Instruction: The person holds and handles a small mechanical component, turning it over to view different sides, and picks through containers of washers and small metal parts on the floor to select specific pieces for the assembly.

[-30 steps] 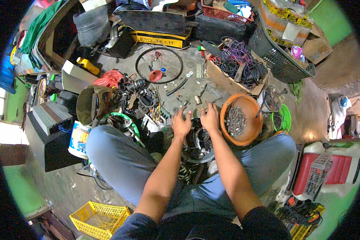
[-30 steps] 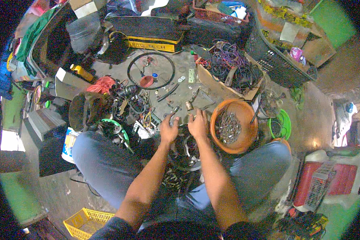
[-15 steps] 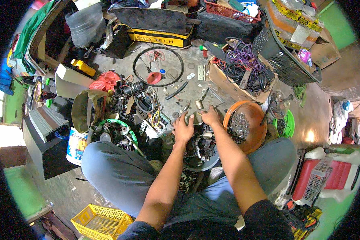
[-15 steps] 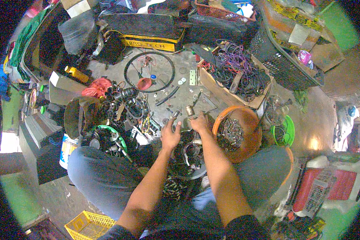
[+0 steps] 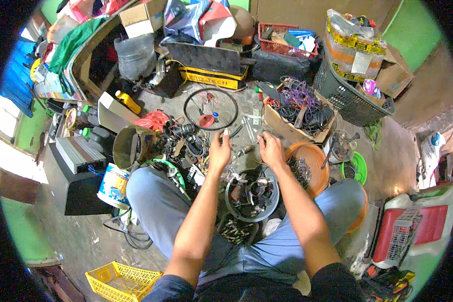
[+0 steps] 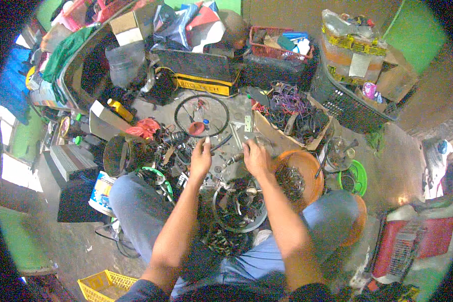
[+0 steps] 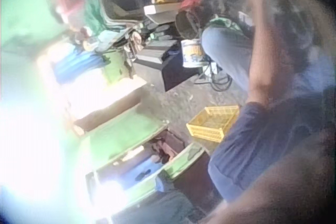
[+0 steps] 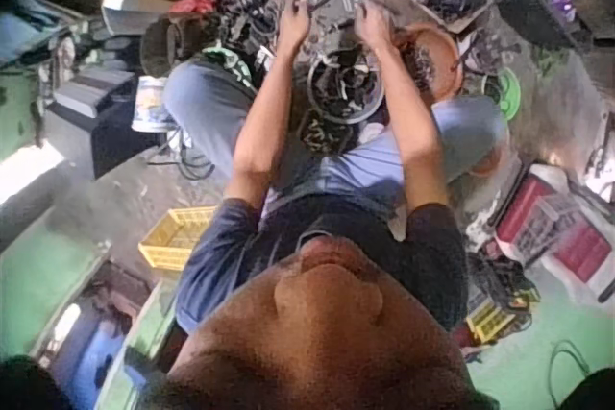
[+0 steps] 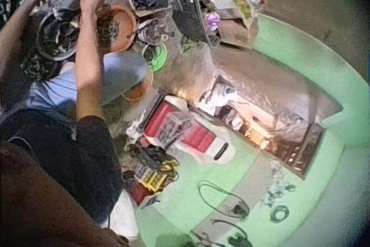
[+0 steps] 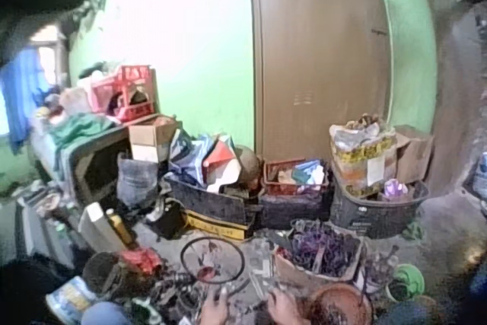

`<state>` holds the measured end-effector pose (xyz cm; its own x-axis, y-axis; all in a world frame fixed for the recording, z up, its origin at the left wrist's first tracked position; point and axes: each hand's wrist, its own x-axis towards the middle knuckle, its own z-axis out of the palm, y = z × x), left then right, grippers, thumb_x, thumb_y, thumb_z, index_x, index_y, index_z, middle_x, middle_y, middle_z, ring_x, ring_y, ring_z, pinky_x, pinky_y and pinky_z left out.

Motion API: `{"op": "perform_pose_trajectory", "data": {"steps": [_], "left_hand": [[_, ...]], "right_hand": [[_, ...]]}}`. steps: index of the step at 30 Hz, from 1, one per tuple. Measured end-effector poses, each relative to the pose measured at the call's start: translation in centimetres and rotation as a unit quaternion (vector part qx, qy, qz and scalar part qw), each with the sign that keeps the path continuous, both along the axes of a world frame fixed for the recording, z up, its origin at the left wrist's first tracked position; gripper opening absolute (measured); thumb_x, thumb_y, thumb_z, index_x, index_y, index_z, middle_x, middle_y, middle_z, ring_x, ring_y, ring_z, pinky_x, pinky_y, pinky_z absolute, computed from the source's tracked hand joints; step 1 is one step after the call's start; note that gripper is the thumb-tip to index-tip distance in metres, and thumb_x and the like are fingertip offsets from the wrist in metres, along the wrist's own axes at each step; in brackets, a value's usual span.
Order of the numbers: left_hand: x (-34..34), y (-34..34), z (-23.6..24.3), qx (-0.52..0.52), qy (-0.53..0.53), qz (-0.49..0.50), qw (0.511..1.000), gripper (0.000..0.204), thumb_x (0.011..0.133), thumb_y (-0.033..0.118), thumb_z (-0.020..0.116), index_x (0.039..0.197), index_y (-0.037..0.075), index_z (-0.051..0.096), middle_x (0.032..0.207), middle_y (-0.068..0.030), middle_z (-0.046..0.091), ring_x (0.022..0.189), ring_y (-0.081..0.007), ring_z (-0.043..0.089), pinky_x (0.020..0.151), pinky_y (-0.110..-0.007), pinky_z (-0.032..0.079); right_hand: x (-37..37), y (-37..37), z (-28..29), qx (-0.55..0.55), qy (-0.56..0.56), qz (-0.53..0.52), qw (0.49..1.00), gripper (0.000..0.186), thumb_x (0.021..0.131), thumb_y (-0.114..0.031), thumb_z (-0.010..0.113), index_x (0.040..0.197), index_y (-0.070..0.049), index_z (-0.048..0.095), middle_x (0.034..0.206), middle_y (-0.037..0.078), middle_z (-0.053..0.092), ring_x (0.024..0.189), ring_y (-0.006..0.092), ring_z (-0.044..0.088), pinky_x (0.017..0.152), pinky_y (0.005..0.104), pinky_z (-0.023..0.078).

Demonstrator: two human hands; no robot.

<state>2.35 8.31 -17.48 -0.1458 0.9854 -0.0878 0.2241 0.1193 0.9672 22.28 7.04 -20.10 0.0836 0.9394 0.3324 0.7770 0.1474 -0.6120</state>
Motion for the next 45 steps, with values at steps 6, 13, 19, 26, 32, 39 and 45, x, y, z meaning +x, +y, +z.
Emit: {"op": "perform_pose_trajectory", "data": {"steps": [6,13,19,26,32,39,45], "left_hand": [[-2.1,2.1,12.8,-0.025,0.072,-0.160,0.984,0.068,0.098,0.056,0.045,0.141,0.004,0.045,0.103,-0.0163,0.071,0.080,-0.0216,0.067,0.073,-0.035,0.053],[-6.0,-2.6,16.4,0.195,0.184,-0.329,0.905,0.074,0.084,0.036,0.075,0.146,0.008,0.043,0.131,-0.0212,0.059,0.120,-0.0355,0.057,0.105,-0.041,0.041],[-4.4,-5.2,18.8,0.121,0.182,-0.323,0.921,0.038,0.092,0.027,0.068,0.116,-0.002,0.062,0.101,-0.0174,0.067,0.095,-0.0207,0.063,0.087,-0.035,0.048],[-3.2,-4.1,16.2,0.081,-0.044,-0.272,0.958,0.030,0.102,0.025,0.054,0.092,-0.002,0.057,0.068,-0.0035,0.056,0.064,-0.0115,0.060,0.058,-0.029,0.045],[-3.7,-3.7,15.9,-0.025,-0.164,-0.268,0.949,0.030,0.102,0.031,0.052,0.099,0.003,0.061,0.071,0.0019,0.048,0.067,-0.0102,0.049,0.059,-0.028,0.042],[-2.6,-4.5,16.3,-0.008,-0.102,-0.318,0.942,0.029,0.102,0.030,0.054,0.101,0.002,0.061,0.082,0.0003,0.053,0.072,-0.0113,0.053,0.064,-0.028,0.045],[-2.6,-5.2,16.9,-0.053,-0.068,-0.369,0.925,0.025,0.100,0.029,0.057,0.101,0.004,0.063,0.080,0.0013,0.059,0.073,-0.0094,0.055,0.068,-0.027,0.043]], "right_hand": [[0.8,-1.9,13.5,0.138,-0.112,0.116,0.977,0.011,0.088,-0.015,0.066,0.090,-0.005,0.062,0.079,0.016,0.064,0.081,0.0357,0.064,0.070,0.0464,0.051],[0.6,-7.7,18.6,0.197,-0.096,0.207,0.953,0.008,0.082,-0.005,0.068,0.088,-0.003,0.065,0.082,0.013,0.066,0.078,0.0312,0.064,0.069,0.0413,0.052],[0.4,-7.1,17.6,0.150,0.031,0.144,0.978,0.017,0.085,-0.004,0.065,0.101,0.001,0.065,0.091,0.018,0.068,0.088,0.0370,0.067,0.079,0.0426,0.052],[-0.9,-4.3,14.4,-0.034,0.394,0.098,0.913,0.024,0.097,-0.015,0.062,0.113,0.003,0.062,0.091,0.010,0.067,0.079,0.0189,0.068,0.063,0.0309,0.055],[-1.3,-4.0,13.7,-0.019,0.448,0.113,0.886,0.027,0.097,-0.015,0.062,0.114,0.007,0.060,0.096,0.009,0.065,0.077,0.0152,0.066,0.056,0.0284,0.057],[-0.5,-4.9,14.1,-0.026,0.413,0.073,0.907,0.031,0.096,-0.015,0.064,0.116,0.008,0.061,0.094,0.010,0.066,0.071,0.0127,0.062,0.054,0.0276,0.056],[-0.9,-6.2,16.3,-0.024,0.199,0.048,0.978,0.029,0.095,-0.021,0.066,0.118,-0.005,0.069,0.075,0.006,0.066,0.065,0.0083,0.059,0.052,0.0296,0.049]]}}
